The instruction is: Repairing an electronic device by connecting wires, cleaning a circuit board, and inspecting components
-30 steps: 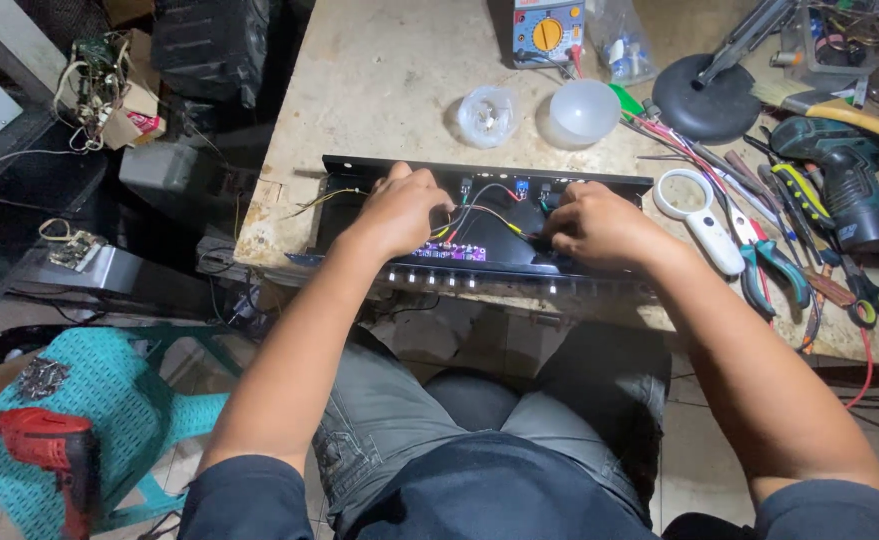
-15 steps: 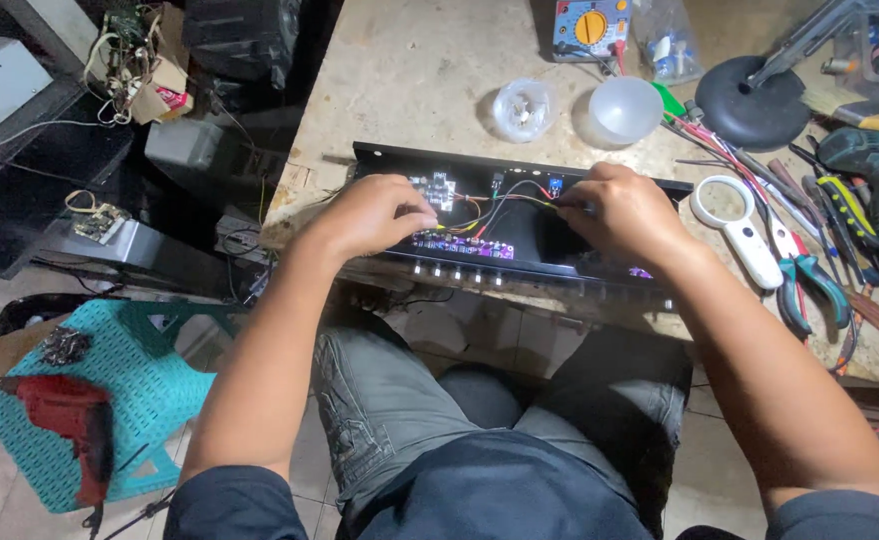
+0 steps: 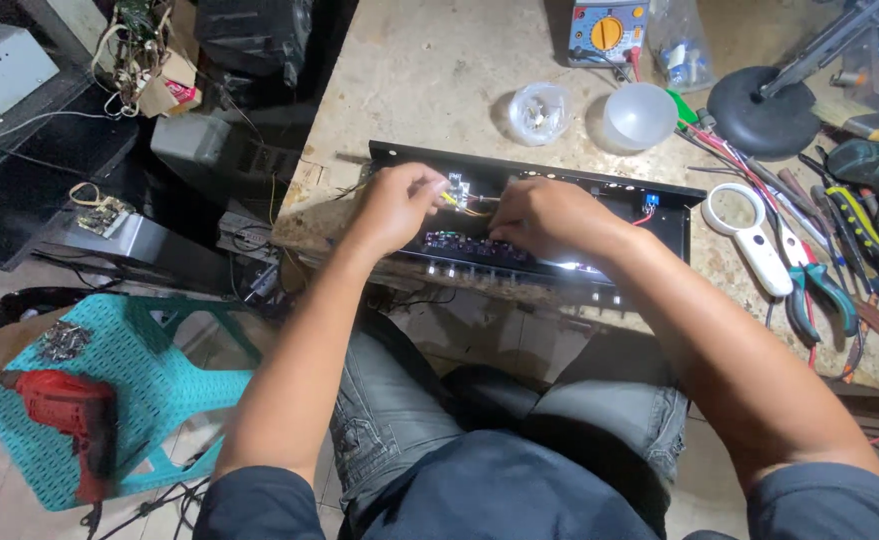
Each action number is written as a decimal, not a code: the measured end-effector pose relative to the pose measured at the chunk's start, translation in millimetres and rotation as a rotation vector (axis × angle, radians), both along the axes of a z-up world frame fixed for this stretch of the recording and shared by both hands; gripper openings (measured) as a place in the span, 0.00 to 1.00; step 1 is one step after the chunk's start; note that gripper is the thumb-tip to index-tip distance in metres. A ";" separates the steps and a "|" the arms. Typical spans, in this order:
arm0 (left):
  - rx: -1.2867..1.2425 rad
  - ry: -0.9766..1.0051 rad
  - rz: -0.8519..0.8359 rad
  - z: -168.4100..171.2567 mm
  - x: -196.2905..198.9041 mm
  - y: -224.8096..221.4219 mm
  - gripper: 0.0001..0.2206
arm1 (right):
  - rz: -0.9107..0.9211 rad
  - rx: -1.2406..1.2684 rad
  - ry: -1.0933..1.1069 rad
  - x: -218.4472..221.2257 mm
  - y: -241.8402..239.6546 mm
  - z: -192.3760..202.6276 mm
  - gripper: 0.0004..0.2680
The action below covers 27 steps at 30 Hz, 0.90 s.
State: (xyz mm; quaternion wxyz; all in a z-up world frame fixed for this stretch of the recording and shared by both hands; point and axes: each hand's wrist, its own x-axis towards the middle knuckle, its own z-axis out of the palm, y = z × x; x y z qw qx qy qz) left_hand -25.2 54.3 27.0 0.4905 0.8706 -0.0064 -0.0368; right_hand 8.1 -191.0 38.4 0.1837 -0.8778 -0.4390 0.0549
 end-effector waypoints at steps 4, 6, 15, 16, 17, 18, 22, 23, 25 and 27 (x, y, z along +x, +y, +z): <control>-0.340 0.147 0.099 -16.2 -2.5 -8.2 0.12 | -0.009 -0.057 0.009 4.0 1.1 -7.4 0.05; -0.625 0.246 0.094 -36.6 -1.1 -11.6 0.13 | -0.110 -0.130 0.116 3.5 2.7 -10.4 0.06; -0.341 0.085 -0.100 -21.7 -10.0 -10.0 0.09 | -0.173 0.097 0.099 1.2 -2.0 -13.5 0.07; -0.342 0.084 -0.100 -18.5 -8.8 -6.2 0.09 | -0.172 0.097 0.098 1.4 -1.6 -13.3 0.07; -0.263 0.036 -0.157 -15.3 -7.4 -2.7 0.08 | -0.163 0.170 0.137 1.7 -1.5 -13.1 0.05; -0.183 -0.013 -0.214 -12.3 -5.9 0.9 0.07 | -0.153 0.243 0.175 2.2 -1.4 -13.0 0.04; -0.176 -0.033 -0.281 -21.6 0.2 3.6 0.07 | -0.177 0.283 0.326 -3.6 4.3 -5.5 0.04; -0.144 -0.054 -0.295 -23.8 1.7 4.3 0.08 | -0.169 0.301 0.333 -3.8 6.0 -5.2 0.04; -0.114 -0.075 -0.307 -26.9 3.3 5.2 0.08 | -0.161 0.316 0.341 0.0 6.7 -7.9 0.05; -0.172 -0.034 -0.321 -28.4 3.6 5.8 0.13 | -0.186 0.257 0.385 8.2 5.0 -13.4 0.04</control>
